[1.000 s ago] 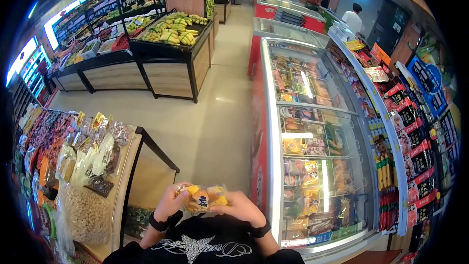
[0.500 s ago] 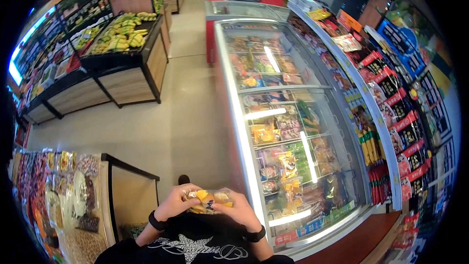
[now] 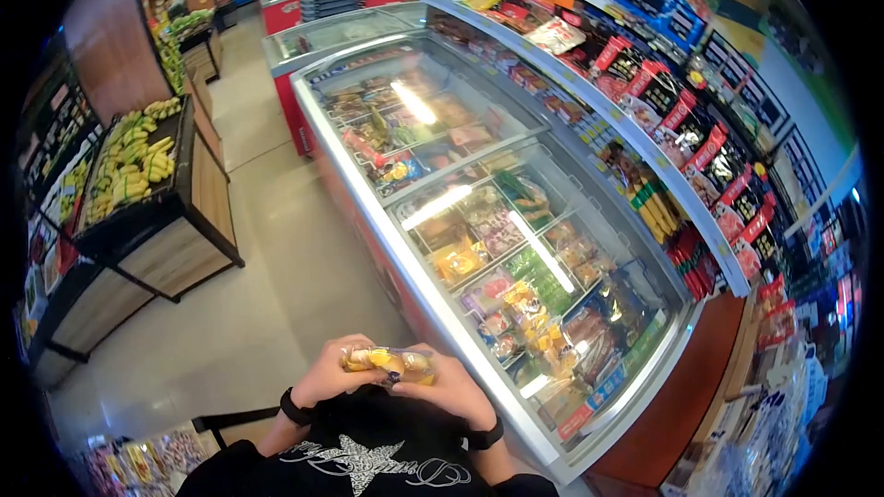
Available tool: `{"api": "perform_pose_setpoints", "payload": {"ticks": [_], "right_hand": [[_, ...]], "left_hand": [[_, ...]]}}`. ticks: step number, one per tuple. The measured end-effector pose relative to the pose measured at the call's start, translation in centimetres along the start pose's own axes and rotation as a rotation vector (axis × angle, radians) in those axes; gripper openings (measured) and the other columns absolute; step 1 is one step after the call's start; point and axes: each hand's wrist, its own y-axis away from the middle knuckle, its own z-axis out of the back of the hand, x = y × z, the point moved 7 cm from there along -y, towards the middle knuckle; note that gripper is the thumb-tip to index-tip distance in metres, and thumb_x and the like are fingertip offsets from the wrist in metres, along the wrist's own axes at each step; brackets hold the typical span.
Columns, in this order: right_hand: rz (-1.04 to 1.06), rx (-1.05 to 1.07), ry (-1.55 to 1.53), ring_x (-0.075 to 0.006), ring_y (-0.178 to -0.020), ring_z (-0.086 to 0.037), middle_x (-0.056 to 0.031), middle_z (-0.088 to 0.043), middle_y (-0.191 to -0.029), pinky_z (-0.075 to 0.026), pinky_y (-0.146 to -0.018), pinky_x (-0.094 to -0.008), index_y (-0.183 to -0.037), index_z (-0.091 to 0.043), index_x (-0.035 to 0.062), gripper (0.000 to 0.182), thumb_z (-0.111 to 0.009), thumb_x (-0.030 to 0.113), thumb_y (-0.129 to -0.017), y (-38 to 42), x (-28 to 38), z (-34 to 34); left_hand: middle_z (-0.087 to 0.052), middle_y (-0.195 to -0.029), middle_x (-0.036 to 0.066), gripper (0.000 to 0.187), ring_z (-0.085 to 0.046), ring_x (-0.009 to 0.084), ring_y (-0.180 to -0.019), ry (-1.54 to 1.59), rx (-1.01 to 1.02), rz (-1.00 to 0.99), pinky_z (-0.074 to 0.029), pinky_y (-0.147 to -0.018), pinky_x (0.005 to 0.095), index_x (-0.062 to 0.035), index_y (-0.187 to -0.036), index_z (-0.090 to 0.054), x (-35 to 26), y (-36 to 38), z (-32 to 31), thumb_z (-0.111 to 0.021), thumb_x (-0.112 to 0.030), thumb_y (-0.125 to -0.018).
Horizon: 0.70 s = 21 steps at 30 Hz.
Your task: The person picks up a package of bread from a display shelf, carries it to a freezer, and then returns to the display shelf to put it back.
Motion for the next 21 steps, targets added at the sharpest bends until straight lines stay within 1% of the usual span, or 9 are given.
{"api": "perform_pose_setpoints", "payload": {"ticks": [4,7,9,11,13,16,17,19,21], "right_hand": [[-0.116,-0.127,-0.065,-0.0093,-0.080,-0.055,-0.0030,-0.061,-0.094,-0.046,-0.072,-0.0243,-0.107,-0.061,-0.0034,0.039,-0.074,0.016,-0.077,-0.4,-1.1,-0.6],[-0.147,-0.263,-0.091,-0.0088,-0.080,-0.054,-0.0029,-0.060,-0.092,-0.045,-0.071,-0.0245,-0.107,-0.062,-0.0035,0.037,-0.074,0.014,-0.077,0.1,-1.7,-0.7],[-0.177,-0.330,-0.134,-0.0099,-0.082,-0.055,-0.0024,-0.058,-0.093,-0.045,-0.073,-0.0245,-0.109,-0.061,-0.0036,0.039,-0.074,0.012,-0.076,0.8,-2.9,-0.5],[-0.180,-0.407,-0.118,-0.0154,-0.086,-0.062,-0.0108,-0.067,-0.096,-0.048,-0.080,-0.0287,-0.109,-0.061,-0.0010,0.041,-0.074,0.020,-0.077,1.7,-3.3,0.2],[-0.198,-0.466,-0.122,-0.0161,-0.089,-0.061,-0.0113,-0.066,-0.099,-0.047,-0.081,-0.0294,-0.113,-0.057,-0.0007,0.044,-0.073,0.020,-0.078,2.3,-3.4,0.9],[-0.221,-0.626,-0.206,-0.0177,-0.101,-0.056,-0.0132,-0.060,-0.110,-0.043,-0.089,-0.0319,-0.123,-0.046,-0.0005,0.052,-0.070,0.021,-0.082,4.1,-4.6,1.8],[-0.233,-0.656,-0.215,-0.0177,-0.101,-0.056,-0.0132,-0.060,-0.110,-0.043,-0.089,-0.0319,-0.123,-0.046,-0.0005,0.052,-0.070,0.021,-0.082,4.7,-5.5,2.0],[-0.152,-0.814,-0.234,-0.0135,-0.103,-0.054,-0.0088,-0.054,-0.114,-0.046,-0.086,-0.0275,-0.131,-0.034,-0.0016,0.051,-0.061,0.005,-0.087,6.4,-6.6,2.8],[-0.190,-0.890,-0.262,-0.0151,-0.108,-0.052,-0.0110,-0.051,-0.120,-0.045,-0.088,-0.0284,-0.133,-0.032,-0.0011,0.051,-0.057,0.002,-0.089,8.1,-7.5,3.5]], "left_hand": [[-0.065,-0.089,0.008,0.033,-0.062,0.0134,-0.082,-0.032,0.125,-0.013,-0.048,-0.075,0.0272,0.0005,-0.097,-0.064,0.1,-1.7,1.3,-0.077,-0.018,-0.073],[-0.065,-0.095,0.009,0.039,-0.062,0.0143,-0.088,0.015,0.225,-0.028,-0.048,-0.079,0.0276,0.0003,-0.104,-0.062,0.3,-2.5,1.1,-0.077,-0.019,-0.074],[-0.065,-0.100,0.009,0.045,-0.062,0.0153,-0.093,-0.109,0.289,-0.084,-0.047,-0.083,0.0291,-0.0001,-0.111,-0.058,-0.4,-3.3,0.8,-0.076,-0.021,-0.075],[-0.066,-0.099,0.010,0.045,-0.063,0.0161,-0.090,-0.129,0.327,-0.122,-0.049,-0.080,0.0305,0.0001,-0.113,-0.057,-0.6,-3.9,0.7,-0.075,-0.021,-0.077],[-0.066,-0.094,0.010,0.043,-0.064,0.0160,-0.086,-0.018,0.402,0.167,-0.050,-0.074,0.0298,0.0008,-0.112,-0.057,0.9,-4.6,0.1,-0.073,-0.020,-0.078],[-0.066,-0.089,0.010,0.040,-0.063,0.0145,-0.080,-0.061,0.353,-0.036,-0.049,-0.068,0.0277,0.0019,-0.111,-0.056,2.1,-6.8,-1.2,-0.071,-0.019,-0.080],[-0.066,-0.089,0.010,0.040,-0.063,0.0145,-0.080,-0.061,0.386,-0.033,-0.049,-0.068,0.0277,0.0019,-0.111,-0.056,2.2,-7.4,-2.0,-0.071,-0.019,-0.080],[-0.066,-0.087,0.010,0.038,-0.062,0.0128,-0.076,-0.085,0.424,-0.025,-0.049,-0.068,0.0261,0.0023,-0.110,-0.057,2.4,-8.7,-3.6,-0.070,-0.019,-0.081],[-0.067,-0.088,0.010,0.039,-0.061,0.0120,-0.075,-0.066,0.468,-0.061,-0.049,-0.070,0.0259,0.0017,-0.113,-0.054,2.5,-9.8,-5.7,-0.069,-0.017,-0.082]]}}
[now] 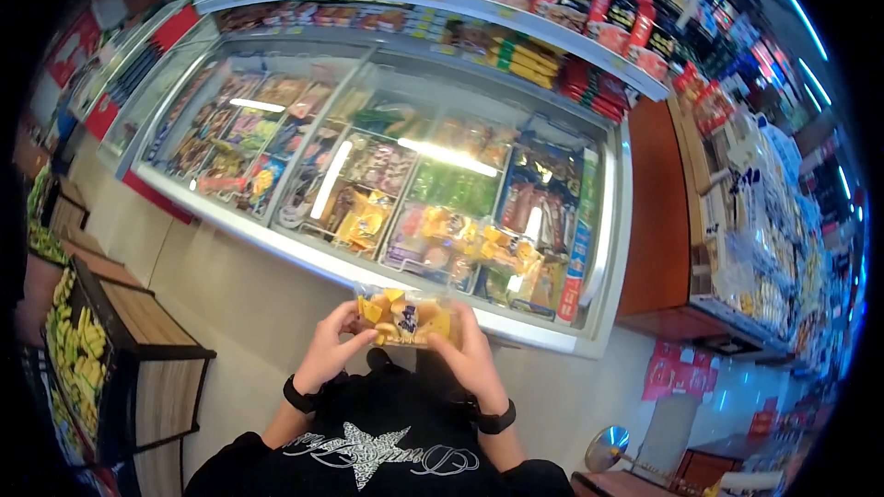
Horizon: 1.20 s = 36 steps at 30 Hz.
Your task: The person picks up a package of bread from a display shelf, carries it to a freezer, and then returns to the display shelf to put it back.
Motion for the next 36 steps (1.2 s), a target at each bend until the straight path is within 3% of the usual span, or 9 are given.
{"api": "perform_pose_setpoints", "payload": {"ticks": [3,7,12,15,18,22,27,29,36], "right_hand": [[-0.019,-0.100,-0.161,-0.0185,-0.113,-0.050,-0.0134,-0.048,-0.127,-0.043,-0.092,-0.0305,-0.139,-0.027,0.0008,0.056,-0.054,0.001,-0.090,0.1,0.1,3.3],[-0.003,-0.178,-0.139,-0.0196,-0.113,-0.050,-0.0138,-0.048,-0.127,-0.043,-0.092,-0.0308,-0.140,-0.029,0.0001,0.057,-0.056,0.005,-0.090,-0.3,-1.4,8.1],[-0.084,-0.225,0.196,-0.0241,-0.118,-0.049,-0.0169,-0.047,-0.131,-0.041,-0.095,-0.0331,-0.136,-0.036,-0.0018,0.055,-0.060,0.016,-0.089,-2.6,-5.0,13.7],[-0.200,-0.182,0.225,-0.0260,-0.122,-0.046,-0.0188,-0.045,-0.133,-0.040,-0.098,-0.0339,-0.136,-0.038,-0.0008,0.055,-0.060,0.017,-0.089,-4.1,-7.2,16.1],[-0.172,-0.216,0.180,-0.0269,-0.124,-0.044,-0.0200,-0.044,-0.133,-0.039,-0.098,-0.0347,-0.137,-0.036,-0.0001,0.056,-0.060,0.017,-0.089,-5.6,-7.6,17.8],[-0.136,-0.223,0.012,-0.0270,-0.125,-0.043,-0.0193,-0.044,-0.134,-0.038,-0.099,-0.0355,-0.137,-0.033,0.0000,0.057,-0.059,0.017,-0.090,-7.4,-8.5,18.8],[-0.139,-0.278,0.100,-0.0271,-0.129,-0.039,-0.0171,-0.043,-0.136,-0.033,-0.104,-0.0364,-0.137,-0.032,0.0005,0.057,-0.058,0.016,-0.089,-9.2,-10.0,19.4],[-0.178,-0.282,0.074,-0.0273,-0.130,-0.038,-0.0178,-0.041,-0.138,-0.032,-0.105,-0.0359,-0.139,-0.031,-0.0001,0.059,-0.058,0.016,-0.089,-9.5,-10.9,19.2],[-0.229,-0.350,0.123,-0.0275,-0.136,-0.030,-0.0207,-0.034,-0.144,-0.025,-0.109,-0.0340,-0.141,-0.027,-0.0033,0.069,-0.060,0.025,-0.088,-9.0,-10.4,18.5]], "left_hand": [[-0.068,-0.090,0.009,0.045,-0.061,0.0124,-0.078,0.045,-0.032,0.045,-0.049,-0.072,0.0262,-0.0004,-0.122,-0.046,0.5,-3.1,-2.0,-0.066,-0.011,-0.083],[-0.066,-0.092,0.012,0.042,-0.063,0.0158,-0.081,0.092,0.013,0.095,-0.050,-0.075,0.0277,-0.0021,-0.121,-0.045,1.5,-7.5,-6.2,-0.064,-0.010,-0.085],[-0.062,-0.098,0.016,0.041,-0.064,0.0205,-0.087,-0.006,0.139,0.100,-0.050,-0.077,0.0310,-0.0022,-0.122,-0.046,3.9,-13.2,-11.2,-0.063,-0.011,-0.086],[-0.061,-0.101,0.017,0.044,-0.064,0.0246,-0.091,-0.081,0.204,0.122,-0.050,-0.079,0.0336,-0.0021,-0.125,-0.046,5.2,-15.6,-13.4,-0.062,-0.014,-0.086],[-0.061,-0.101,0.017,0.048,-0.064,0.0247,-0.092,-0.131,0.196,0.176,-0.050,-0.079,0.0333,-0.0007,-0.127,-0.045,5.2,-17.2,-14.3,-0.063,-0.014,-0.085],[-0.056,-0.109,0.016,0.053,-0.059,0.0228,-0.097,-0.148,0.171,0.120,-0.048,-0.084,0.0341,0.0016,-0.129,-0.046,5.9,-19.1,-14.7,-0.066,-0.015,-0.083],[-0.053,-0.117,0.016,0.065,-0.056,0.0227,-0.105,-0.153,0.288,0.195,-0.045,-0.092,0.0349,0.0027,-0.136,-0.037,7.0,-21.0,-15.8,-0.067,-0.017,-0.082],[-0.048,-0.128,0.018,0.070,-0.050,0.0248,-0.117,-0.005,0.336,0.251,-0.042,-0.097,0.0360,0.0023,-0.140,-0.029,7.1,-21.3,-16.5,-0.066,-0.018,-0.084],[-0.041,-0.137,0.021,0.071,-0.040,0.0264,-0.128,0.072,0.493,0.165,-0.035,-0.104,0.0371,0.0030,-0.141,-0.026,8.0,-21.8,-16.2,-0.065,-0.020,-0.086]]}}
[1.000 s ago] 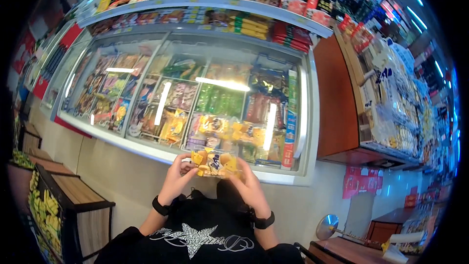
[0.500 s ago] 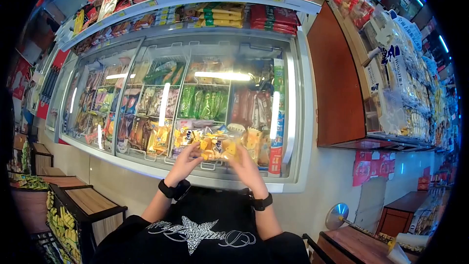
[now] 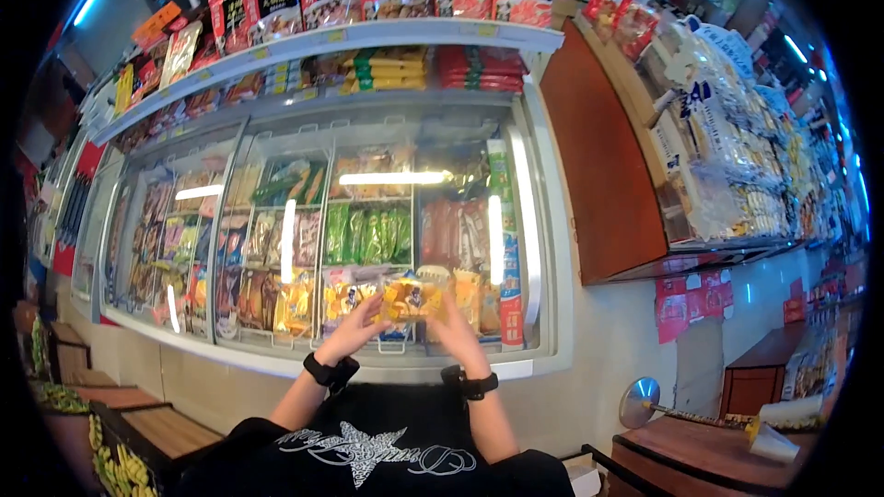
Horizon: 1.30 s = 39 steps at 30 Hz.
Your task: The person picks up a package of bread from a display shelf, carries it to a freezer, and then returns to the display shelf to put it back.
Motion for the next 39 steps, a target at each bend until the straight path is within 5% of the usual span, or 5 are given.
{"api": "perform_pose_setpoints", "payload": {"ticks": [4,11,31,35,39], "right_hand": [[0.053,-0.116,-0.050,-0.0283,-0.133,-0.034,-0.0213,-0.039,-0.141,-0.027,-0.108,-0.0347,-0.138,-0.032,-0.0047,0.068,-0.061,0.029,-0.087,1.7,1.7,0.1],[0.069,-0.331,-0.082,-0.0235,-0.117,-0.050,-0.0132,-0.055,-0.123,-0.039,-0.097,-0.0350,-0.123,-0.052,0.0019,0.040,-0.060,0.019,-0.088,5.0,0.2,-0.8],[-0.110,-0.715,-0.244,-0.0175,-0.105,-0.055,-0.0089,-0.060,-0.112,-0.043,-0.092,-0.0307,-0.115,-0.056,0.0009,0.027,-0.055,0.015,-0.092,22.6,-2.1,-3.0],[-0.138,-0.755,-0.223,-0.0170,-0.105,-0.056,-0.0084,-0.060,-0.111,-0.044,-0.091,-0.0302,-0.115,-0.055,0.0002,0.028,-0.056,0.015,-0.091,24.7,-4.1,-1.9],[-0.179,-0.756,-0.229,-0.0204,-0.106,-0.056,-0.0104,-0.061,-0.112,-0.043,-0.091,-0.0317,-0.116,-0.056,0.0017,0.030,-0.057,0.018,-0.091,27.2,-5.7,0.3]], "left_hand": [[-0.045,-0.135,0.020,0.059,-0.049,0.0268,-0.121,-0.047,0.024,0.001,-0.040,-0.100,0.0361,0.0002,-0.137,-0.034,-1.7,1.1,1.1,-0.061,-0.018,-0.089],[-0.061,-0.114,0.013,0.036,-0.059,0.0200,-0.105,-0.006,0.128,-0.007,-0.046,-0.092,0.0309,-0.0022,-0.124,-0.050,-3.9,4.2,2.7,-0.058,-0.016,-0.091],[-0.062,-0.110,0.011,0.038,-0.060,0.0192,-0.098,-0.341,0.689,-0.159,-0.046,-0.087,0.0301,-0.0019,-0.124,-0.051,-2.9,8.3,-6.3,-0.056,-0.023,-0.092],[-0.062,-0.106,0.010,0.038,-0.060,0.0192,-0.093,-0.438,0.679,-0.182,-0.046,-0.083,0.0307,-0.0032,-0.121,-0.054,-3.0,8.1,-8.4,-0.056,-0.027,-0.092],[-0.064,-0.105,0.018,0.042,-0.061,0.0307,-0.098,-0.620,0.577,-0.114,-0.046,-0.086,0.0367,-0.0033,-0.113,-0.060,0.1,5.6,-9.9,-0.057,-0.037,-0.088]]}}
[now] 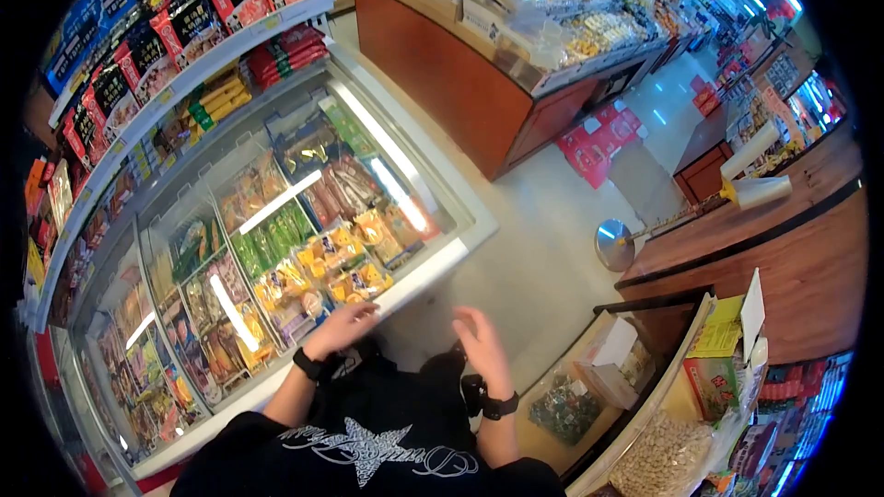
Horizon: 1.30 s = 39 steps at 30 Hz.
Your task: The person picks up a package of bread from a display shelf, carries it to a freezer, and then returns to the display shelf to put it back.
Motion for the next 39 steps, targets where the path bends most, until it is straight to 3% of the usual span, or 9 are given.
{"api": "perform_pose_setpoints", "payload": {"ticks": [2,6,9,14,18,25,27,30,39], "right_hand": [[0.019,-0.014,0.040,-0.0222,-0.107,-0.057,-0.0126,-0.061,-0.113,-0.043,-0.092,-0.0325,-0.117,-0.056,0.0033,0.032,-0.058,0.021,-0.090,-0.1,-0.6,2.5],[0.003,-0.041,0.035,-0.0206,-0.105,-0.057,-0.0122,-0.061,-0.112,-0.042,-0.092,-0.0330,-0.116,-0.056,0.0022,0.031,-0.059,0.017,-0.089,-0.3,-1.6,7.7],[-0.018,-0.055,0.064,-0.0205,-0.104,-0.057,-0.0121,-0.062,-0.110,-0.042,-0.092,-0.0332,-0.115,-0.056,0.0016,0.030,-0.058,0.016,-0.089,-0.5,-2.1,10.6],[-0.013,-0.015,0.066,-0.0167,-0.103,-0.054,-0.0086,-0.060,-0.112,-0.041,-0.092,-0.0299,-0.118,-0.054,0.0013,0.030,-0.053,0.017,-0.092,-1.1,-3.2,12.6],[-0.021,-0.027,0.069,-0.0165,-0.103,-0.054,-0.0090,-0.060,-0.112,-0.041,-0.092,-0.0294,-0.119,-0.053,0.0011,0.030,-0.053,0.016,-0.093,-1.2,-2.6,13.2],[-0.020,-0.052,0.056,-0.0220,-0.106,-0.057,-0.0138,-0.061,-0.112,-0.043,-0.092,-0.0331,-0.117,-0.054,0.0005,0.030,-0.055,0.016,-0.091,-1.6,-2.9,12.0],[-0.040,-0.034,0.052,-0.0219,-0.106,-0.057,-0.0135,-0.061,-0.112,-0.043,-0.092,-0.0331,-0.117,-0.054,0.0010,0.030,-0.055,0.016,-0.091,-1.8,-2.7,11.3],[-0.053,-0.017,0.050,-0.0218,-0.106,-0.057,-0.0132,-0.062,-0.110,-0.043,-0.092,-0.0332,-0.117,-0.054,0.0020,0.030,-0.056,0.016,-0.091,-2.2,-2.1,10.4],[-0.010,-0.086,0.060,-0.0239,-0.105,-0.059,-0.0147,-0.063,-0.108,-0.043,-0.091,-0.0341,-0.117,-0.055,0.0030,0.032,-0.057,0.019,-0.090,-2.2,-2.1,16.2]], "left_hand": [[-0.064,-0.106,0.020,0.049,-0.059,0.0357,-0.101,-0.164,-0.047,0.084,-0.046,-0.087,0.0398,-0.0035,-0.113,-0.061,3.2,-1.6,-0.9,-0.054,-0.044,-0.086],[-0.063,-0.102,0.023,0.042,-0.060,0.0361,-0.098,-0.162,-0.010,0.234,-0.047,-0.084,0.0402,-0.0016,-0.107,-0.063,5.9,-3.1,-1.6,-0.055,-0.035,-0.083],[-0.063,-0.095,0.023,0.035,-0.059,0.0378,-0.094,-0.153,-0.282,0.243,-0.046,-0.083,0.0430,0.0014,-0.102,-0.063,5.7,-3.0,-0.7,-0.059,-0.026,-0.081],[-0.056,-0.114,0.024,0.048,-0.051,0.0400,-0.108,-0.413,-0.527,0.049,-0.042,-0.092,0.0432,0.0007,-0.122,-0.050,5.7,-3.8,-0.2,-0.061,-0.015,-0.078],[-0.050,-0.123,0.027,0.053,-0.048,0.0417,-0.115,-0.481,-0.698,0.067,-0.040,-0.096,0.0430,0.0041,-0.127,-0.044,6.4,-4.4,3.0,-0.060,-0.012,-0.079],[-0.054,-0.117,0.026,0.046,-0.050,0.0421,-0.108,-0.330,-0.552,0.003,-0.042,-0.091,0.0424,0.0013,-0.121,-0.050,5.2,-4.2,6.6,-0.059,-0.016,-0.080],[-0.056,-0.113,0.023,0.041,-0.054,0.0405,-0.102,-0.324,-0.544,0.094,-0.044,-0.088,0.0416,0.0003,-0.117,-0.054,5.1,-3.7,6.2,-0.060,-0.018,-0.081],[-0.061,-0.105,0.020,0.038,-0.060,0.0332,-0.093,-0.204,-0.470,0.153,-0.047,-0.084,0.0387,-0.0011,-0.114,-0.057,4.3,-3.2,4.4,-0.061,-0.021,-0.082],[-0.064,-0.103,0.016,0.034,-0.063,0.0253,-0.090,0.080,-0.237,-0.070,-0.049,-0.080,0.0340,-0.0014,-0.115,-0.058,-7.8,-5.8,-5.7,-0.061,-0.018,-0.086]]}}
